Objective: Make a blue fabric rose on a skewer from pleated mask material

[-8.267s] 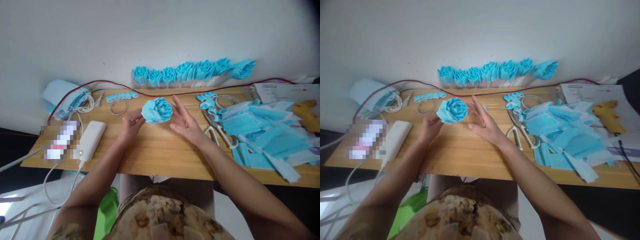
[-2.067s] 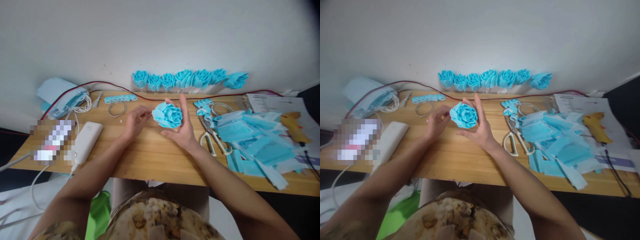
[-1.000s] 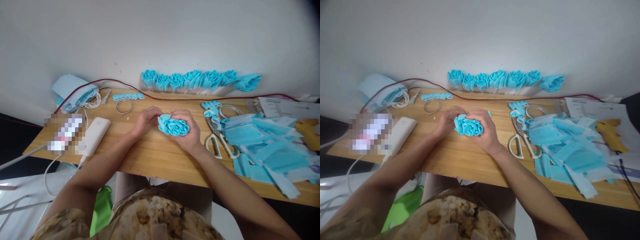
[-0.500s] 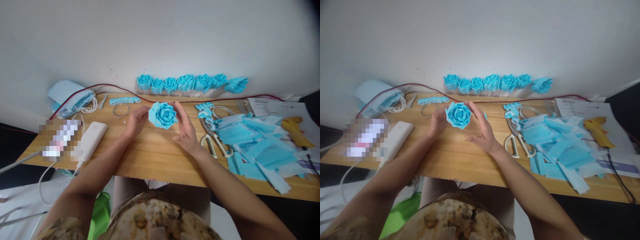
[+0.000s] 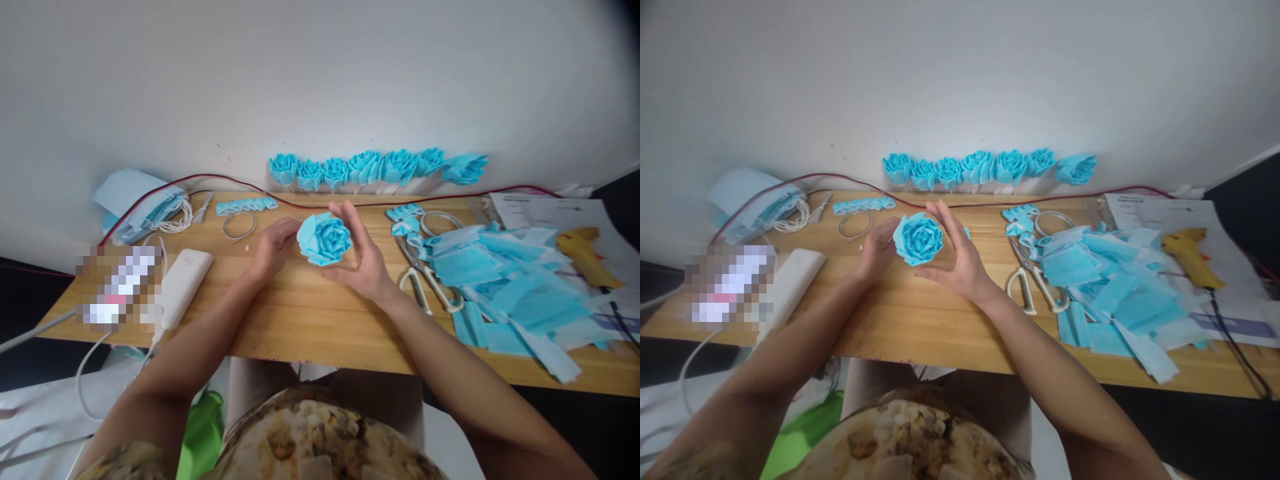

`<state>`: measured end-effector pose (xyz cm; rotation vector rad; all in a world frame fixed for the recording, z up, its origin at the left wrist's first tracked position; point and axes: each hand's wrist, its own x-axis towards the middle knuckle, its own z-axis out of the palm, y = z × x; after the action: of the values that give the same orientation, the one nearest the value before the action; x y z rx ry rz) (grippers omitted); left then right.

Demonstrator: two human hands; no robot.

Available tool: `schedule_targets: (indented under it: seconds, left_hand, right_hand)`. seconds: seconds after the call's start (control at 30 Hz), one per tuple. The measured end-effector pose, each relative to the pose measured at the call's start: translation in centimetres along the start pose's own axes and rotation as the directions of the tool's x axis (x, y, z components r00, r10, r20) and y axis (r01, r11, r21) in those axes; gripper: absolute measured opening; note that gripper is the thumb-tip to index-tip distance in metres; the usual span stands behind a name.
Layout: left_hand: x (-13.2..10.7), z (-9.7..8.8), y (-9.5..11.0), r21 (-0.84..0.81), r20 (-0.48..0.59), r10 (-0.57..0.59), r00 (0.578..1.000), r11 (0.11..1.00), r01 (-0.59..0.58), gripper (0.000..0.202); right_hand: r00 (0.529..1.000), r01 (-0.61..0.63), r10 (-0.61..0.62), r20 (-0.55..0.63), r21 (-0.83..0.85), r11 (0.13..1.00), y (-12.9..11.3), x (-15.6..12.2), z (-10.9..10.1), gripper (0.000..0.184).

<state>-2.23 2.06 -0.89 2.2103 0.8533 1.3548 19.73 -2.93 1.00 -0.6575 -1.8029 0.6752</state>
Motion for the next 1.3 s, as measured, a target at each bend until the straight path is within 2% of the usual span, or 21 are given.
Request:
schedule_targets:
  seconds: [0.17,0.27,0.47,0.7,0.77,0.87,0.97,1.13,1.3]
  left_hand:
    - [0.0,-0.1,0.2,0.015,0.047,-0.050,0.998,0.999,0.049,0.022]
    - [0.0,-0.2,0.3,0.013,0.060,-0.052,0.997,0.999,0.051,0.016]
    - [-0.1,0.0,0.6,0.045,-0.007,-0.127,0.992,0.991,0.127,0.010]
    - [-0.1,-0.2,0.5,0.035,-0.040,-0.123,0.992,0.992,0.124,0.011]
    - [-0.2,-0.3,0.3,0.036,-0.039,-0.131,0.991,0.991,0.132,0.011]
    - [-0.3,-0.3,0.0,0.051,-0.039,-0.130,0.991,0.990,0.132,0.012]
    - [-0.3,-0.1,-0.1,0.055,-0.050,-0.116,0.992,0.991,0.118,0.014]
    - [-0.2,-0.1,-0.2,0.065,-0.044,-0.111,0.993,0.991,0.114,0.017]
    - [-0.2,-0.2,-0.3,0.060,-0.029,-0.081,0.996,0.995,0.083,0.013]
  right_hand:
    - [1.000,-0.012,0.012,-0.022,-0.020,1.000,-0.4,0.0,0.0,0.099]
    - [0.998,-0.015,0.012,-0.061,-0.056,0.998,-0.6,-0.1,0.0,0.085]
    - [0.988,-0.053,0.039,-0.150,-0.094,0.994,-0.5,-0.1,0.3,0.060]
    - [0.995,-0.010,0.013,-0.103,0.033,0.999,-0.7,0.2,-0.9,0.067]
    - [0.986,-0.033,0.033,-0.163,0.005,0.999,-1.0,0.5,-1.4,0.060]
    - [0.956,-0.111,0.074,-0.283,-0.117,0.987,-1.2,0.9,-2.2,0.038]
    - [0.939,-0.128,0.049,-0.341,-0.214,0.968,-1.0,1.2,-2.8,0.024]
    - [0.960,-0.003,-0.090,-0.266,-0.331,0.944,-1.0,1.6,-3.5,0.015]
    - [0.973,0.022,-0.097,-0.209,-0.334,0.942,-1.4,1.9,-3.8,0.008]
